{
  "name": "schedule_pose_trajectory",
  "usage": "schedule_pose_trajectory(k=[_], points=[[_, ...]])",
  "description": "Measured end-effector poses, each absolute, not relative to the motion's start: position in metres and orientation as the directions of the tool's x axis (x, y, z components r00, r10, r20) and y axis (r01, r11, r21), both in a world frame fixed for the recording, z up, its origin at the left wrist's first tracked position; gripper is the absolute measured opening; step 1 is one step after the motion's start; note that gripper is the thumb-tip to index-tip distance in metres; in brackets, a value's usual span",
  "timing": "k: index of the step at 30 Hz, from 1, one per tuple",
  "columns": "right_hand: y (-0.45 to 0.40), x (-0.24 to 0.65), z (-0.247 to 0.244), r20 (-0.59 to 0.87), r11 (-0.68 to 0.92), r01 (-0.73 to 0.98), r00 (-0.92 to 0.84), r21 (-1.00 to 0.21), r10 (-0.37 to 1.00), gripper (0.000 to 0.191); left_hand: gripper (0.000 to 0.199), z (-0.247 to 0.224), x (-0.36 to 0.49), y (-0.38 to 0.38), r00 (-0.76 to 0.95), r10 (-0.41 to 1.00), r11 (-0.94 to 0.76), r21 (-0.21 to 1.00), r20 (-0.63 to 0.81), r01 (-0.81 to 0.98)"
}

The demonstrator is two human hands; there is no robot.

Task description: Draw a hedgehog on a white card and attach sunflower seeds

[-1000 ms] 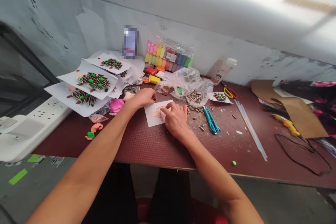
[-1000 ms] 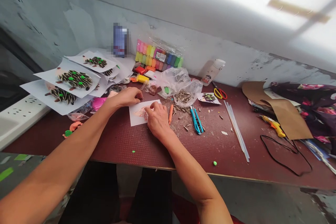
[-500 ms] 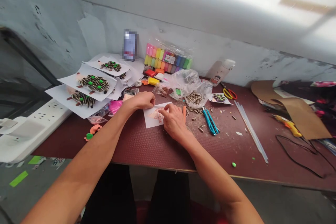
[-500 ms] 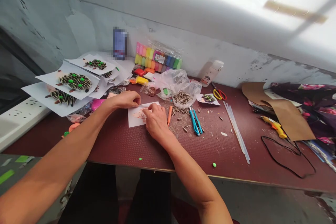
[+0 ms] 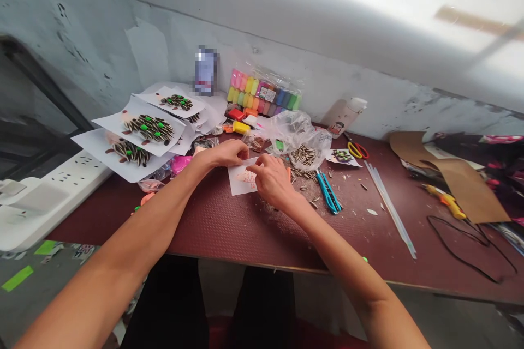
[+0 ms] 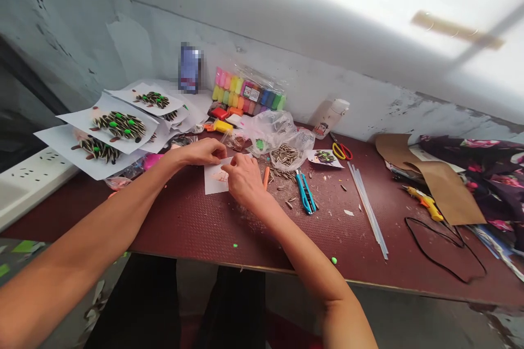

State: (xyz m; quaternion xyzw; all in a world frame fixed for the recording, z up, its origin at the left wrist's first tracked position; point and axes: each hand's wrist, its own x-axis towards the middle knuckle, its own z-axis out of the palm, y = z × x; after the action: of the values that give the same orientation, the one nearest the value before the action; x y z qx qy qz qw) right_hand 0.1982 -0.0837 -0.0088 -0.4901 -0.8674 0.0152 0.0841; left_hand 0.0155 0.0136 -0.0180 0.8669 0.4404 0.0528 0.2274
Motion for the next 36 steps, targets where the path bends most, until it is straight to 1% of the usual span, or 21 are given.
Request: schedule_pose_trajectory(k=[2, 5, 14, 17, 21, 24, 27, 32, 36], points=[[-0.083, 0.199, -0.017, 0.168, 0.532, 0.839, -0.511, -0.116, 0.843, 0.037, 0.023, -0.022, 0.016, 0.014, 0.625, 0.776, -0.528, 0.455, -0.085, 0.717], [-0.084, 0.201, -0.029, 0.193, 0.559, 0.816, -0.531, -0.147, 0.825, 0.037, 0.026, -0.026, 0.017, 0.014, 0.635, 0.771, -0.539, 0.479, -0.05, 0.693], [-0.087, 0.202, -0.037, 0.172, 0.595, 0.788, -0.571, -0.161, 0.803, 0.041, 0.029, -0.035, 0.011, 0.014, 0.593, 0.805, -0.485, 0.596, 0.018, 0.64], [-0.087, 0.202, -0.038, 0.179, 0.608, 0.778, -0.583, -0.158, 0.793, 0.042, 0.026, -0.039, 0.01, 0.016, 0.554, 0.832, -0.463, 0.589, 0.031, 0.662], [-0.087, 0.201, -0.038, 0.166, 0.613, 0.775, -0.592, -0.153, 0.789, 0.042, 0.021, -0.042, 0.01, 0.018, 0.566, 0.824, -0.458, 0.575, -0.011, 0.678], [-0.086, 0.199, -0.037, 0.128, 0.604, 0.782, -0.59, -0.157, 0.797, 0.042, 0.023, -0.038, 0.009, 0.018, 0.578, 0.815, -0.452, 0.583, -0.038, 0.675], [-0.086, 0.196, -0.036, 0.095, 0.585, 0.794, -0.578, -0.166, 0.811, 0.041, 0.025, -0.034, 0.004, 0.018, 0.605, 0.793, -0.439, 0.616, -0.078, 0.654], [-0.086, 0.195, -0.035, 0.09, 0.578, 0.799, -0.572, -0.164, 0.816, 0.041, 0.036, -0.032, -0.002, 0.021, 0.637, 0.757, -0.395, 0.675, -0.145, 0.623], [-0.087, 0.195, -0.034, 0.095, 0.577, 0.802, -0.569, -0.155, 0.817, 0.041, 0.037, -0.035, -0.002, 0.023, 0.644, 0.751, -0.396, 0.681, -0.146, 0.616]])
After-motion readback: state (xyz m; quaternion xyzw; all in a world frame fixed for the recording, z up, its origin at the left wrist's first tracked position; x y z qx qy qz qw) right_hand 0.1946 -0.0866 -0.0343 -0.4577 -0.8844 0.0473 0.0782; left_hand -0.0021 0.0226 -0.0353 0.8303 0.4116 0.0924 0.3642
